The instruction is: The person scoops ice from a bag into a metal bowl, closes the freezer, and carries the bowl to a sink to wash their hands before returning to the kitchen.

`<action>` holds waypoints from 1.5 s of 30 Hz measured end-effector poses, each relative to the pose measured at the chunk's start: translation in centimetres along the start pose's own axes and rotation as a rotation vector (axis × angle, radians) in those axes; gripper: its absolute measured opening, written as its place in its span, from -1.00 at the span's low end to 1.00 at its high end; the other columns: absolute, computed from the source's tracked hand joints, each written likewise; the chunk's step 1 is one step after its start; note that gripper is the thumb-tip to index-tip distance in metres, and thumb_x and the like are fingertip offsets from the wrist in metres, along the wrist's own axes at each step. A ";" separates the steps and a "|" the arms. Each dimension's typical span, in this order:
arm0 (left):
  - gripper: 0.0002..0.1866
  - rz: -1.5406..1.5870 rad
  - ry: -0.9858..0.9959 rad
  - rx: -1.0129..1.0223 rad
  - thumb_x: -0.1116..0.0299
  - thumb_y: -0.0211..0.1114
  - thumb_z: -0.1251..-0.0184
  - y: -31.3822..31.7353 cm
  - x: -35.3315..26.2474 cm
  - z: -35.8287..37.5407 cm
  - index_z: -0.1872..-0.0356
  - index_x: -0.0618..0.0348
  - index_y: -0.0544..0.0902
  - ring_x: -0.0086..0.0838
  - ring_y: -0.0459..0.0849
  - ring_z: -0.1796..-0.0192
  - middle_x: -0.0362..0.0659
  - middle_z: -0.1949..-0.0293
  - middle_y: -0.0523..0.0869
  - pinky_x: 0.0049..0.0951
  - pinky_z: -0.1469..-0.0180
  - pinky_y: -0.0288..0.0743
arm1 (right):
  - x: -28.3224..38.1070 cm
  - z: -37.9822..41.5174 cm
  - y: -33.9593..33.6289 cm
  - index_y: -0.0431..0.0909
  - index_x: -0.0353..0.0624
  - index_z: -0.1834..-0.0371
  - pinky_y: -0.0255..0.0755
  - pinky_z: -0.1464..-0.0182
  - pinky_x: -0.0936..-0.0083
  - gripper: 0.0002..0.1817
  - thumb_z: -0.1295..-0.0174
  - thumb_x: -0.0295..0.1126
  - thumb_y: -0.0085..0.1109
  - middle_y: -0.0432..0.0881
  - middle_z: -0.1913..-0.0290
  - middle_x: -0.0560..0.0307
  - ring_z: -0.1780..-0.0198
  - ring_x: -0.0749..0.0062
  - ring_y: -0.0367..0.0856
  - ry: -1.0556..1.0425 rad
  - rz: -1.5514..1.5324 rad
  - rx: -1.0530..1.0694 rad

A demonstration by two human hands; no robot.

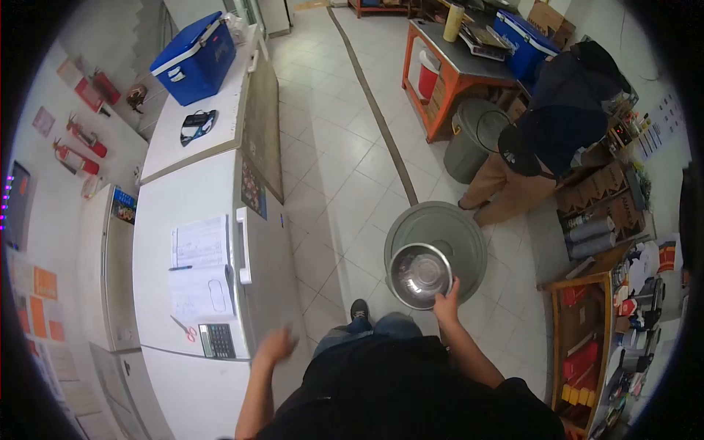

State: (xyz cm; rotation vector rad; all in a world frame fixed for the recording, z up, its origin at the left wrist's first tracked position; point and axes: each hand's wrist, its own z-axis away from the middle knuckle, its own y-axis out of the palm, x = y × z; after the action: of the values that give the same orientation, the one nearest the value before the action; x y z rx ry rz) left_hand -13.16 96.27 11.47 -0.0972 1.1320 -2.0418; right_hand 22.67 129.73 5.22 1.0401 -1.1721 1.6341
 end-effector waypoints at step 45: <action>-0.74 0.540 0.179 0.782 0.18 0.18 -0.44 -17.0 -5.5 -74.4 0.04 0.13 0.55 -0.37 0.72 0.42 -0.16 0.33 0.73 -0.38 0.53 0.47 | 3.8 -26.1 -4.3 -0.11 -0.01 -0.53 0.76 0.19 -0.11 -0.17 -0.14 -0.72 -0.14 0.27 -0.30 -0.33 -0.17 -0.29 0.53 0.557 -0.292 -1.219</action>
State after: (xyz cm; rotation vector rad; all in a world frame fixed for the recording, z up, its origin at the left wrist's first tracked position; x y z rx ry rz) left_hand -50.08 156.05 -18.83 0.7118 0.3250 -1.8632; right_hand 21.85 156.40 4.35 -0.0477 -1.2251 0.6322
